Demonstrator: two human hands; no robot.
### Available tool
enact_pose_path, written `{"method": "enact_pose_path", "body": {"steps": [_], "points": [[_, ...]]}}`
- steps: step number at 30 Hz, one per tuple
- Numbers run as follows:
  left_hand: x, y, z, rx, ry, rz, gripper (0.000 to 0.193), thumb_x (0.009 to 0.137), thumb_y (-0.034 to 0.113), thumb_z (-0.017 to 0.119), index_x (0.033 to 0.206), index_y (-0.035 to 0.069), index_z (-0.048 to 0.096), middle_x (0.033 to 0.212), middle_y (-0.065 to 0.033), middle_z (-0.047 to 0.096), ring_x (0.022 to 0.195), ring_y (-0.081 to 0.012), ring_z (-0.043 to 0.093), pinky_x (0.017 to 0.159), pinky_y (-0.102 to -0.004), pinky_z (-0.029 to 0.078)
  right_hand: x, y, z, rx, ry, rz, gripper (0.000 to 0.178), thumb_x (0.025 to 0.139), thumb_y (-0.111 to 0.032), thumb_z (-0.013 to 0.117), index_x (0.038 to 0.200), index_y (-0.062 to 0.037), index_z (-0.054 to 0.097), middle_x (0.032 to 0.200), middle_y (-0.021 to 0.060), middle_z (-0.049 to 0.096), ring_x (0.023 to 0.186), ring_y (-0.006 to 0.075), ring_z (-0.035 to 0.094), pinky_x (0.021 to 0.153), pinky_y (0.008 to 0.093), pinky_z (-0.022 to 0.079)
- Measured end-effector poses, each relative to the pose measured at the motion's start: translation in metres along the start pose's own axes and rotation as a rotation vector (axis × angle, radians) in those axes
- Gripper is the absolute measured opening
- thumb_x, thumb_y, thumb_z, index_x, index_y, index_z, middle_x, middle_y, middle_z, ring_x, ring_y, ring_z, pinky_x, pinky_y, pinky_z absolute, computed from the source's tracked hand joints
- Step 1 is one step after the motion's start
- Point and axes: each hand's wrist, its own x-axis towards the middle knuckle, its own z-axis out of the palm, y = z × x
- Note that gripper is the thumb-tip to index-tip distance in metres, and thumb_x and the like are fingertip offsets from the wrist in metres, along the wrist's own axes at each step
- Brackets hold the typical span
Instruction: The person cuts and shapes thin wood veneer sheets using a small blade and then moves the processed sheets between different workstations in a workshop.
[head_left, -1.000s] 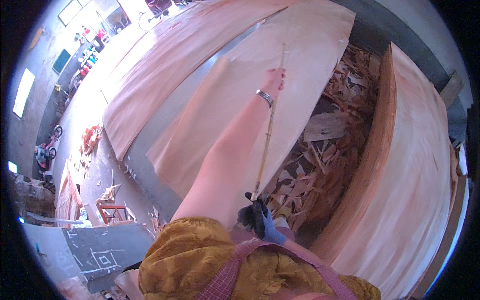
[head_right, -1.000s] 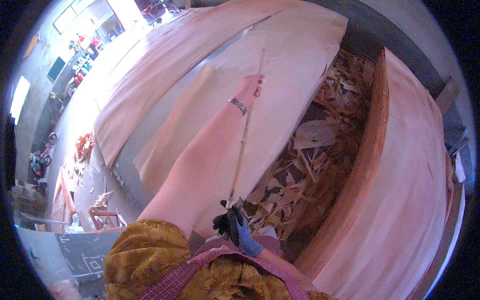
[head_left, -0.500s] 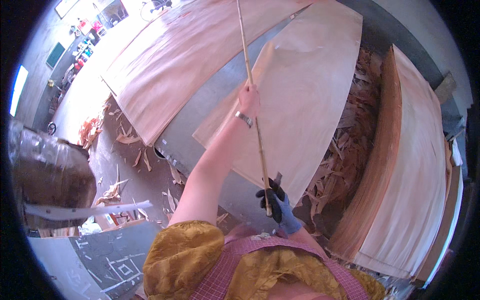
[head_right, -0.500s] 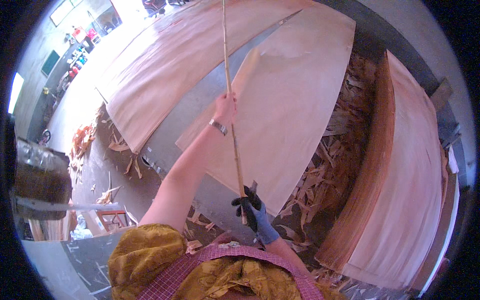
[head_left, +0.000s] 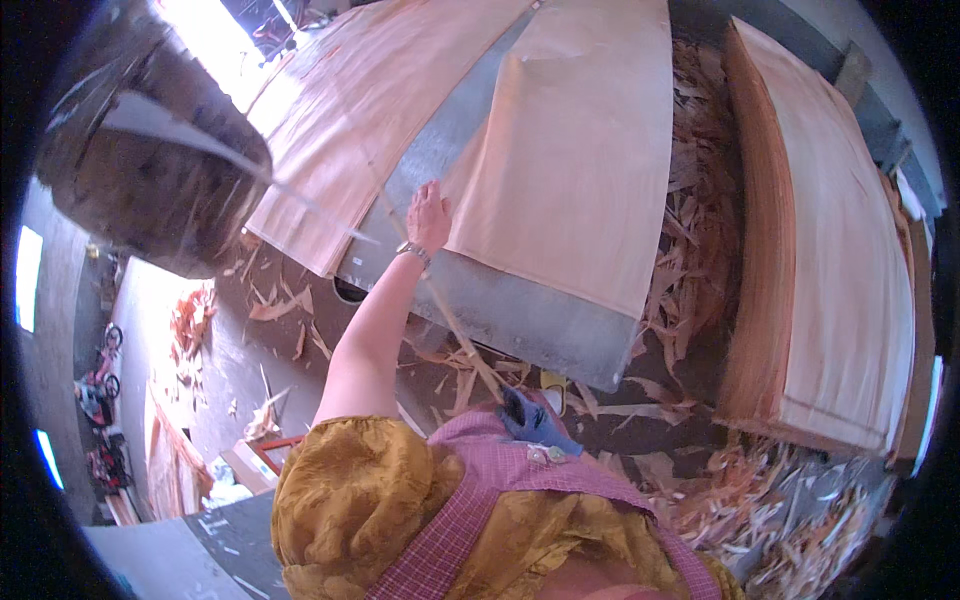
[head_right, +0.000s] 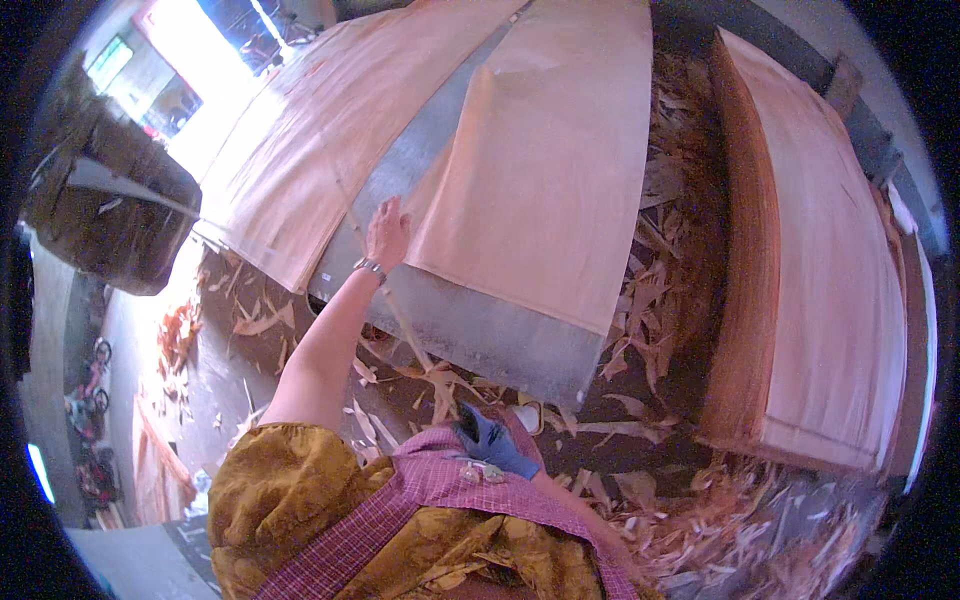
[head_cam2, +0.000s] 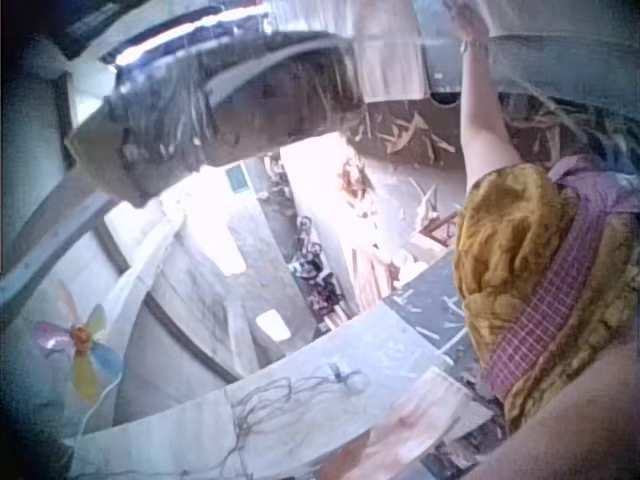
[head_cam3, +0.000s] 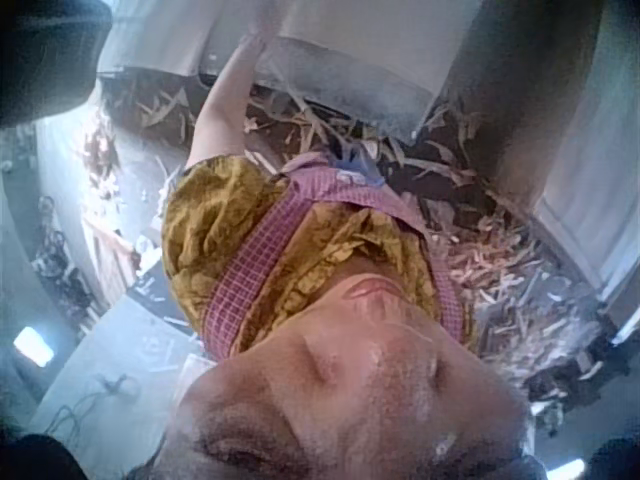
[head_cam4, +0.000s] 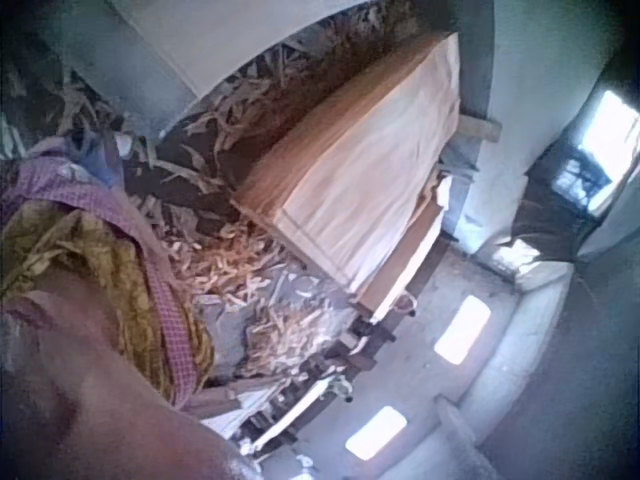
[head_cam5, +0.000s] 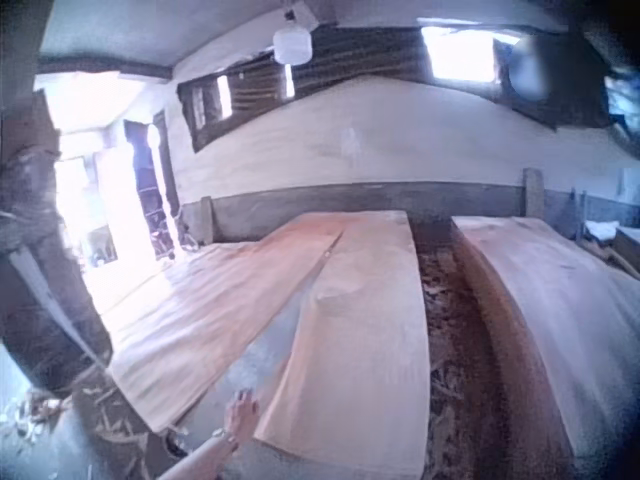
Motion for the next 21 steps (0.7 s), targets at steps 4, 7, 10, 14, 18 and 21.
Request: {"method": "enact_pose_path", "body": {"steps": [4,7,10,14,18,21], "points": [[0.008,-0.069,0.036,0.288,-0.209,-0.158,0.049,0.086,0.024,0.061,0.13,0.004,0.053,0.131,-0.0181,0.055,0.121,-0.0345,0.053,0.1,-0.0446,0.044,-0.02,-0.018,0.065,-0.081,-0.064,-0.059,0.058,0.092,-0.035,0.062,0.139,-0.0057,0.045,0.094,0.0189,0.069,0.078,0.0323,0.069,0.069,0.0419,0.054],[0.012,-0.022,0.035,0.322,-0.558,-0.173,0.054,0.081,0.03,0.068,0.123,-0.001,0.057,0.126,-0.0214,0.058,0.12,-0.0366,0.056,0.1,-0.0444,0.046,-0.034,-0.02,0.073,-0.142,-0.014,0.035,0.058,0.092,-0.035,0.062,0.139,-0.0063,0.045,0.093,0.0187,0.069,0.077,0.0323,0.068,0.068,0.0422,0.053],[0.013,-0.064,0.041,0.275,-0.349,-0.236,0.049,0.073,0.031,0.076,0.11,0.0,0.066,0.125,-0.0199,0.062,0.112,-0.0344,0.062,0.094,-0.0424,0.051,-0.04,-0.035,0.088,-0.168,-0.027,0.044,0.057,0.092,-0.035,0.061,0.139,-0.0068,0.045,0.092,0.0184,0.069,0.076,0.0323,0.068,0.067,0.0425,0.053],[0.018,-0.014,0.022,0.247,-0.611,-0.174,0.054,0.074,0.037,0.076,0.114,0.002,0.067,0.128,-0.0206,0.06,0.115,-0.0341,0.06,0.094,-0.0424,0.05,-0.043,-0.039,0.094,-0.207,0.037,0.125,0.056,0.092,-0.035,0.061,0.138,-0.0076,0.045,0.09,0.0181,0.069,0.075,0.0323,0.068,0.066,0.0429,0.053],[0.033,-0.067,0.021,0.322,-0.52,-0.228,0.058,0.079,0.045,0.071,0.122,0.006,0.065,0.132,-0.0252,0.055,0.126,-0.0366,0.051,0.1,-0.0471,0.046,-0.027,-0.05,0.105,-0.232,0.009,0.108,0.055,0.092,-0.035,0.06,0.138,-0.0083,0.045,0.089,0.0178,0.068,0.074,0.0322,0.067,0.065,0.0433,0.052],[0.024,-0.007,0.014,0.392,-0.657,-0.242,0.058,0.08,0.046,0.068,0.122,0.005,0.064,0.134,-0.0256,0.054,0.126,-0.0378,0.05,0.101,-0.0486,0.045,-0.02,-0.049,0.109,-0.249,0.067,0.167,0.054,0.092,-0.034,0.059,0.138,-0.0088,0.045,0.088,0.0176,0.068,0.073,0.0322,0.067,0.064,0.0436,0.052]]}}
